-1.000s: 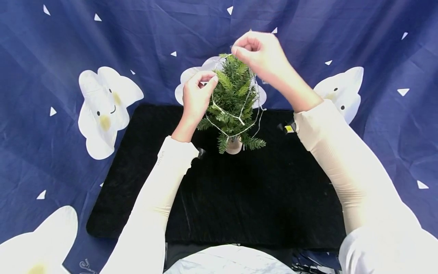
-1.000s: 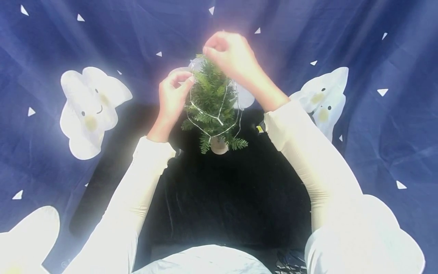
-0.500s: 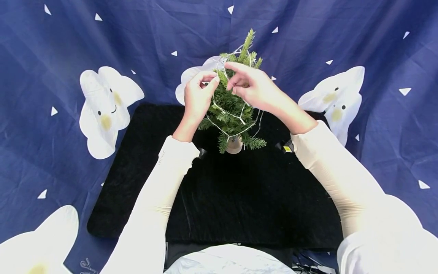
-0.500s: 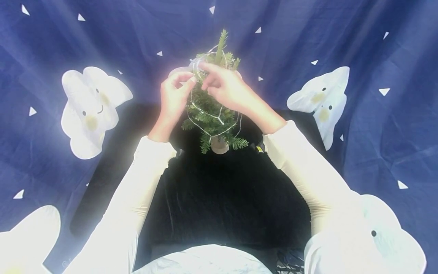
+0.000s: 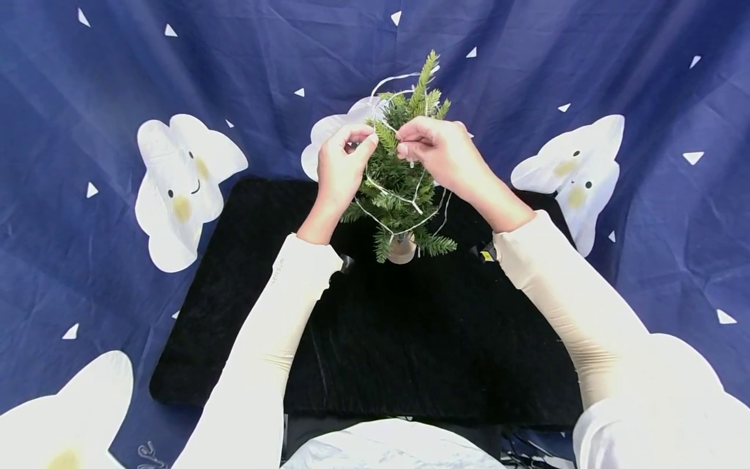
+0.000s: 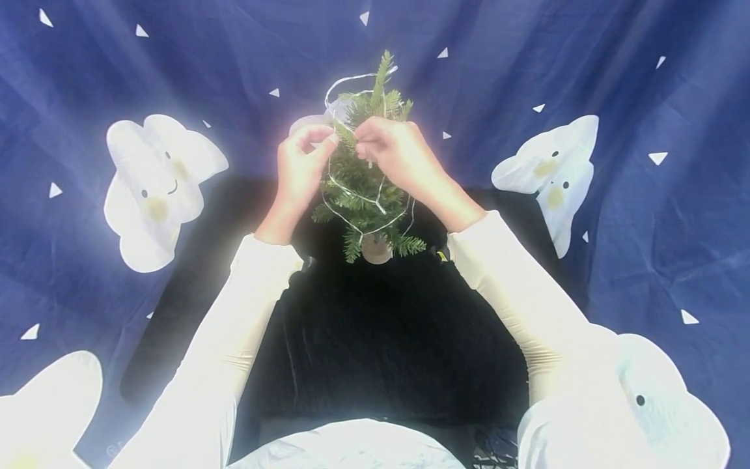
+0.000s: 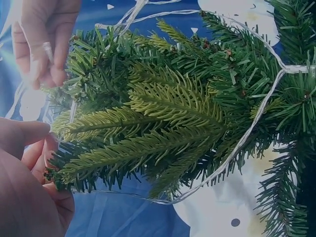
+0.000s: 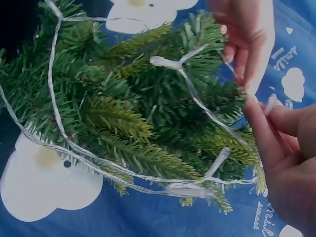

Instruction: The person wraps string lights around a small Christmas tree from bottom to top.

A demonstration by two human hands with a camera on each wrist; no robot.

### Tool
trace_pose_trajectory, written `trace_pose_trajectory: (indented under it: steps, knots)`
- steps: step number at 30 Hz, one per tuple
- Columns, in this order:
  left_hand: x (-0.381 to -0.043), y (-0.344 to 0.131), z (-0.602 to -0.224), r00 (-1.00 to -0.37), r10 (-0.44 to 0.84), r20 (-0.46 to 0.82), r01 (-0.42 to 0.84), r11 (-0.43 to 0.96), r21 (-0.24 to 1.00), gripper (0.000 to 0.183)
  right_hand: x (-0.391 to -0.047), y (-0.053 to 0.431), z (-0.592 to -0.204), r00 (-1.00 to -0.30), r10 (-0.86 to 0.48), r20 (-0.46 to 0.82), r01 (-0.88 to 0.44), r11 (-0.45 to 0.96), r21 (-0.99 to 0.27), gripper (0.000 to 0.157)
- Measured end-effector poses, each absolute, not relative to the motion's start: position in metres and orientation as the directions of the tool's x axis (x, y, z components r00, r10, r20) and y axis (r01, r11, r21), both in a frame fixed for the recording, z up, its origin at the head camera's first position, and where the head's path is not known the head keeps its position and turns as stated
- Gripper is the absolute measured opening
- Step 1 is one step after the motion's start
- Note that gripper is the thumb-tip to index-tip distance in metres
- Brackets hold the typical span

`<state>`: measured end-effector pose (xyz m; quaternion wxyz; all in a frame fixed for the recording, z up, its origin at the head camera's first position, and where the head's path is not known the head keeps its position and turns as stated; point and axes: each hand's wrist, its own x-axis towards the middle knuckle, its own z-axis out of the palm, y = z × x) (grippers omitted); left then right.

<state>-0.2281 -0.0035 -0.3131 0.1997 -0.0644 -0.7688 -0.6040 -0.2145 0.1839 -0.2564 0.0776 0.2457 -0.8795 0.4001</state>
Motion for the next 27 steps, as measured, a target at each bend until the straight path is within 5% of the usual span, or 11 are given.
trace_pose_trajectory:
  steps: [8, 19, 27]
  knots:
    - [-0.228, -0.003, -0.315, -0.913, -0.135, 0.386, 0.341, 0.269, 0.901, 0.021, -0.21, 0.19, -0.269, -0.77, -0.263, 0.581, -0.583, 0.66, -0.473, 0.018]
    - [-0.229, -0.005, -0.316, -0.913, -0.135, 0.386, 0.347, 0.243, 0.906, 0.02, -0.209, 0.204, -0.281, -0.852, 0.038, 0.521, -0.467, 0.393, -0.792, 0.018]
    - [-0.229, -0.007, -0.317, -0.912, -0.13, 0.389, 0.352, 0.235, 0.906, 0.02, -0.205, 0.21, -0.281, -0.847, 0.239, 0.474, -0.466, 0.095, -0.88, 0.006]
